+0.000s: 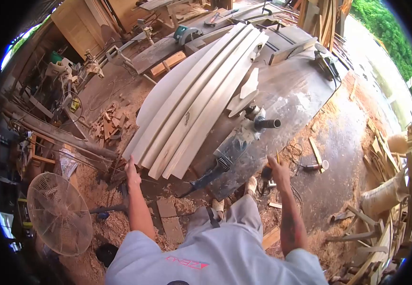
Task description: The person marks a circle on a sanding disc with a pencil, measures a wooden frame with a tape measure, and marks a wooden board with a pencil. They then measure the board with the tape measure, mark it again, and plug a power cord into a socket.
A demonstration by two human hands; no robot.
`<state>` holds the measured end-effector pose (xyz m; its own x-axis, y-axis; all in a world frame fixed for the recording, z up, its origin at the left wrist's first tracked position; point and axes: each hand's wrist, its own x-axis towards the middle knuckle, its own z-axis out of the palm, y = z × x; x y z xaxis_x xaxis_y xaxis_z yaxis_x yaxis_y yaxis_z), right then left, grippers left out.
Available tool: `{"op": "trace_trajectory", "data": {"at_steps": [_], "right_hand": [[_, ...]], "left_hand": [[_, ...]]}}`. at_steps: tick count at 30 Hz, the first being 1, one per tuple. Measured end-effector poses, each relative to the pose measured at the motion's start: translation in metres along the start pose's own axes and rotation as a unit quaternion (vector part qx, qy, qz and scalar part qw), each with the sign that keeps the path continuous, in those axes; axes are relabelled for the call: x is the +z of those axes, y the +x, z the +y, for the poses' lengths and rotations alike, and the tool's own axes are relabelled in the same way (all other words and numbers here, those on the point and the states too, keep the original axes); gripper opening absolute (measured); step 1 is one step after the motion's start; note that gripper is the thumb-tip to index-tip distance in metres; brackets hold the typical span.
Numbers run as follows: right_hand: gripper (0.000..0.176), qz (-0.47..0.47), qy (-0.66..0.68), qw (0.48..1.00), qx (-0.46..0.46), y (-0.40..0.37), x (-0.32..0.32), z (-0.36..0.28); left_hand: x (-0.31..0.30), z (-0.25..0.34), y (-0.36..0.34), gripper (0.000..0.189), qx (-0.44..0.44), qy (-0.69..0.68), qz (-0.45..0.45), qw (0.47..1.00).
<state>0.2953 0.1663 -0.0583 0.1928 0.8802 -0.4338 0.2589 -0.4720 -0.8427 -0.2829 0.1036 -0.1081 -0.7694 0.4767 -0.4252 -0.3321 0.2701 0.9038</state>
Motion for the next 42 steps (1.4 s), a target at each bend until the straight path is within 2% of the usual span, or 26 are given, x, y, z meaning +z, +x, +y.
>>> {"op": "trace_trajectory", "data": {"at_steps": [1,3,4,7,8,11,12,13,15,16,17,19,20,22,24,26,28,32,33,34,35,36,37,38,41,42], "right_hand": [[0.056,-0.003,0.004,1.0,0.002,0.024,0.005,0.005],[0.065,0.08,-0.244,0.966,-0.017,0.084,0.006,-0.018],[0.069,0.088,-0.257,0.962,-0.022,0.086,0.009,-0.042],[0.066,0.025,-0.281,0.958,-0.053,0.142,0.015,-0.026],[0.063,-0.012,-0.271,0.96,-0.077,0.153,0.016,-0.019],[0.056,-0.057,-0.277,0.952,-0.114,0.166,-0.002,0.001],[0.053,-0.061,-0.285,0.947,-0.134,0.163,-0.006,-0.013],[0.049,-0.028,-0.185,0.982,-0.031,0.151,-0.015,-0.025],[0.041,0.022,-0.116,0.993,-0.025,0.165,-0.031,-0.015],[0.034,0.071,-0.054,0.996,-0.025,0.173,-0.041,-0.016],[0.034,0.077,-0.057,0.995,-0.031,0.179,-0.046,-0.025],[0.039,0.121,0.054,0.987,-0.087,0.173,-0.054,-0.052],[0.039,0.126,0.047,0.987,-0.085,0.165,-0.054,-0.071],[0.043,0.057,0.18,0.974,-0.122,0.155,-0.036,-0.13],[0.047,-0.026,0.198,0.972,-0.127,0.144,-0.009,-0.179],[0.052,-0.124,0.247,0.957,-0.089,0.132,0.021,-0.225],[0.061,-0.176,0.265,0.945,-0.074,0.127,0.048,-0.261],[0.057,-0.243,0.319,0.915,-0.027,0.161,0.078,-0.291],[0.053,-0.251,0.281,0.926,-0.033,0.163,0.081,-0.295],[0.05,-0.257,0.243,0.935,-0.039,0.166,0.085,-0.297],[0.03,-0.236,0.24,0.941,-0.039,0.173,0.092,-0.292],[0.03,-0.24,0.234,0.941,-0.038,0.18,0.097,-0.286],[0.025,-0.253,0.23,0.939,-0.041,0.187,0.1,-0.279],[0.023,-0.263,0.228,0.936,-0.045,0.192,0.1,-0.275],[0.019,-0.285,0.253,0.924,-0.038,0.206,0.099,-0.263],[0.016,-0.285,0.261,0.921,-0.042,0.21,0.102,-0.259]], "left_hand": [[0.004,0.005,0.0,0.072,-0.003,-0.035,-0.018,0.999],[0.001,0.005,0.013,0.07,-0.03,-0.039,-0.03,0.998],[0.009,0.011,0.008,0.068,-0.044,-0.058,-0.053,0.996],[-0.003,-0.007,0.038,0.063,-0.026,-0.033,-0.009,0.999],[0.006,0.001,0.033,0.056,-0.05,0.013,0.125,0.991],[-0.005,0.005,-0.002,0.05,-0.043,-0.034,0.083,0.995],[-0.005,0.009,-0.011,0.05,-0.018,-0.055,0.056,0.997],[-0.005,0.012,-0.022,0.04,0.027,-0.049,0.052,0.997],[0.014,0.045,-0.078,0.021,0.105,-0.098,0.057,0.988],[0.022,0.063,-0.111,0.022,0.148,-0.083,0.049,0.984],[0.027,0.078,-0.14,0.023,0.189,-0.071,0.041,0.978],[0.033,0.091,-0.187,0.03,0.311,-0.047,0.018,0.949],[0.037,0.099,-0.21,0.035,0.369,-0.007,0.005,0.929],[0.058,0.113,-0.262,0.042,0.428,0.018,0.018,0.903],[0.071,0.113,-0.287,0.045,0.571,0.06,-0.025,0.819],[0.082,0.12,-0.322,0.046,0.589,0.135,-0.081,0.792],[0.092,0.109,-0.339,0.046,0.618,0.105,-0.133,0.767],[0.095,0.119,-0.365,0.041,0.619,0.146,-0.229,0.736],[0.096,0.121,-0.369,0.037,0.611,0.177,-0.269,0.723],[0.096,0.123,-0.368,0.037,0.608,0.173,-0.259,0.73],[0.094,0.125,-0.366,0.032,0.604,0.198,-0.292,0.715],[0.09,0.126,-0.364,0.027,0.597,0.224,-0.328,0.697],[0.089,0.109,-0.354,0.025,0.634,0.225,-0.326,0.664],[0.089,0.104,-0.353,0.025,0.634,0.224,-0.327,0.665],[0.086,0.098,-0.353,0.03,0.523,0.241,-0.347,0.74],[0.088,0.099,-0.355,0.03,0.524,0.241,-0.347,0.74]]}}
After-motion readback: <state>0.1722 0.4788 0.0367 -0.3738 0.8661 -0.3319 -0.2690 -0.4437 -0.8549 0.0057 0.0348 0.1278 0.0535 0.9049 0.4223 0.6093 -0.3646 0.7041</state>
